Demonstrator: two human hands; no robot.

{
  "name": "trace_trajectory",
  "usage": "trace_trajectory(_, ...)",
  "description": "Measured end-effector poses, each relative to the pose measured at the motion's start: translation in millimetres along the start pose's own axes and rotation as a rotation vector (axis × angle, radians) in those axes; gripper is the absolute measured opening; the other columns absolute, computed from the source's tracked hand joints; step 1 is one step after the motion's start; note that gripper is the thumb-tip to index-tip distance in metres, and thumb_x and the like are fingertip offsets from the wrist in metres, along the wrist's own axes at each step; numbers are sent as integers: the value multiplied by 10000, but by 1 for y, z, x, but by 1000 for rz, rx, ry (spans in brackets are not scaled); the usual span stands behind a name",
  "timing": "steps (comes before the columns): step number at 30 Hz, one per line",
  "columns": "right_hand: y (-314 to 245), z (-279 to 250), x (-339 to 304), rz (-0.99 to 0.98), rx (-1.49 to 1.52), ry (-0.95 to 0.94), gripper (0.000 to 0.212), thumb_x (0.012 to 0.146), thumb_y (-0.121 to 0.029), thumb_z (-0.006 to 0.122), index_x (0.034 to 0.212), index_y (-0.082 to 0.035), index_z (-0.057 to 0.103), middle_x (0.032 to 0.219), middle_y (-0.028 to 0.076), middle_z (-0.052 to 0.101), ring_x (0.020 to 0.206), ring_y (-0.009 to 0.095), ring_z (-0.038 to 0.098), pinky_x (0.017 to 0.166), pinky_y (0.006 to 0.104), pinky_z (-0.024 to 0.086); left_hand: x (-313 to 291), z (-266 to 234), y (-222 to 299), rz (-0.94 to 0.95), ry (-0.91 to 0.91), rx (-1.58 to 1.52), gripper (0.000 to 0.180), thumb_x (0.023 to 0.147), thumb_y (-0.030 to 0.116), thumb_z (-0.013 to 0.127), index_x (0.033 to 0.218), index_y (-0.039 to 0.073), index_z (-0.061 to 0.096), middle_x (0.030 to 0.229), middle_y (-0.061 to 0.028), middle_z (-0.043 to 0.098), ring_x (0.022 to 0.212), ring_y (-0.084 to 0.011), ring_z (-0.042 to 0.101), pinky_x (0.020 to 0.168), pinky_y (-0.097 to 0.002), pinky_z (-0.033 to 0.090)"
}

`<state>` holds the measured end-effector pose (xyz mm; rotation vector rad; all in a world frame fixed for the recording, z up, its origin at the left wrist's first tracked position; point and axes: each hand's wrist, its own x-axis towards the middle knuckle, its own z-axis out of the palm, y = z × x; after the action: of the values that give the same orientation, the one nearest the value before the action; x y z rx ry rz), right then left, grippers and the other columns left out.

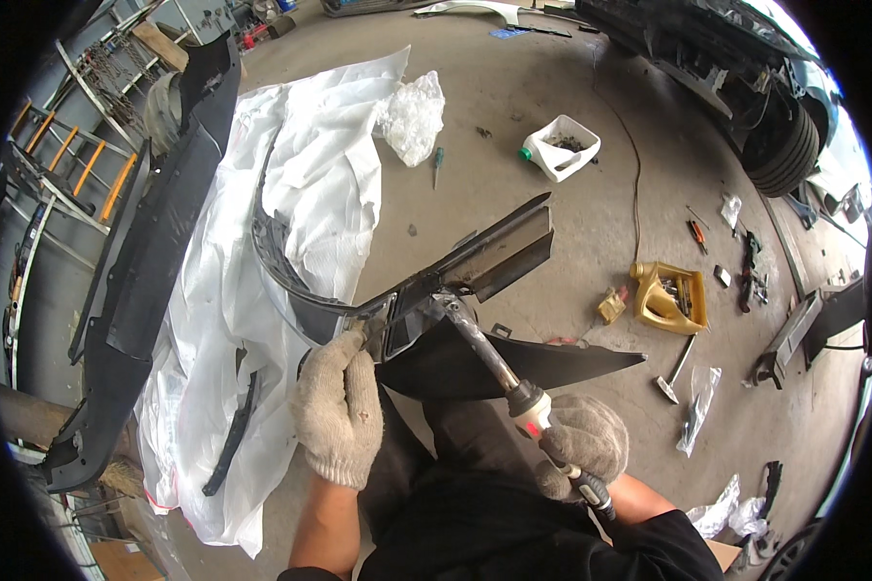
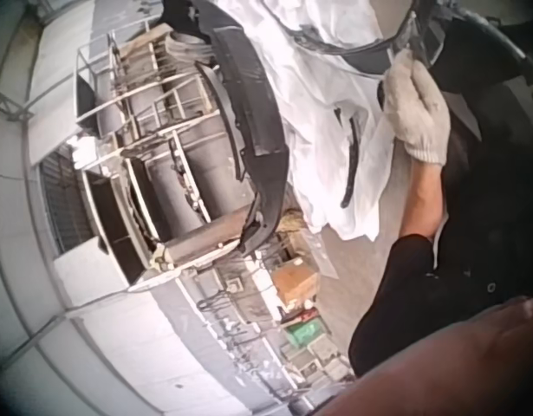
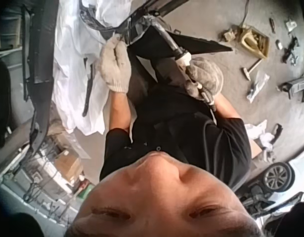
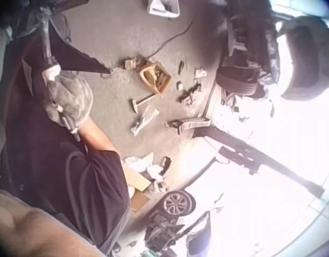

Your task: The person uses a soldering iron to heat and separate a broken section of a black plastic car bumper. They then manipulate the plastic frame by hand to separate the pieces and inspect the internal structure.

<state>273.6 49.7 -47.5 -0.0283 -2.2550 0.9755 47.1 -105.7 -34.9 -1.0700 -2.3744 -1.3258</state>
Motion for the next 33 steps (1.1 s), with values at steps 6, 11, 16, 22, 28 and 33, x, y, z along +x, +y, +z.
trace_trajectory(6, 4, -2, 0, -23, -12, -27, 403, 620, -149, 819, 1000, -74, 707, 902, 148, 700, 771, 368, 680, 678, 457, 557, 1, 0, 3, 10, 8, 20, 153, 913, 23, 648, 1047, -30, 699, 900, -151, 710, 807, -264, 689, 765, -352, 543)
trace_trajectory(11, 4, 0, -1, -35, -11, 16, 408, 623, -172, 831, 1000, -73, 708, 894, 151, 699, 772, 371, 683, 678, 456, 556, 2, -1, 2, 23, 6, 18, 153, 909, 19, 649, 1045, -32, 699, 906, -153, 709, 809, -273, 690, 767, -360, 543)
trace_trajectory(16, 5, -4, -2, -31, -43, -24, 418, 641, -187, 837, 1021, -73, 706, 897, 155, 701, 775, 372, 686, 675, 454, 554, 3, -1, 4, 10, 2, 8, 148, 887, 6, 683, 1031, -16, 709, 932, -167, 726, 836, -311, 708, 792, -375, 558)
trace_trajectory(22, 8, -3, -3, -47, -22, -24, 423, 651, -196, 839, 1032, -74, 704, 902, 153, 703, 779, 372, 687, 674, 452, 553, 0, 0, 1, 16, 19, 6, 148, 884, -1, 685, 1030, -19, 708, 929, -169, 725, 841, -310, 709, 791, -374, 560)
trace_trajectory(28, 8, -5, 0, -61, -8, -35, 428, 667, -207, 840, 1052, -79, 701, 903, 151, 704, 778, 369, 688, 665, 446, 549, 0, 1, 1, 35, 22, 18, 144, 883, -5, 682, 1025, -20, 705, 918, -166, 722, 832, -310, 709, 783, -370, 562)
trace_trajectory(33, 5, -5, 2, -66, -33, -23, 404, 686, -195, 837, 1047, -77, 699, 856, 151, 696, 740, 369, 683, 637, 446, 542, 4, 1, 2, 116, 40, -7, 146, 866, 12, 704, 1008, -19, 696, 917, -166, 719, 821, -310, 707, 775, -374, 563)
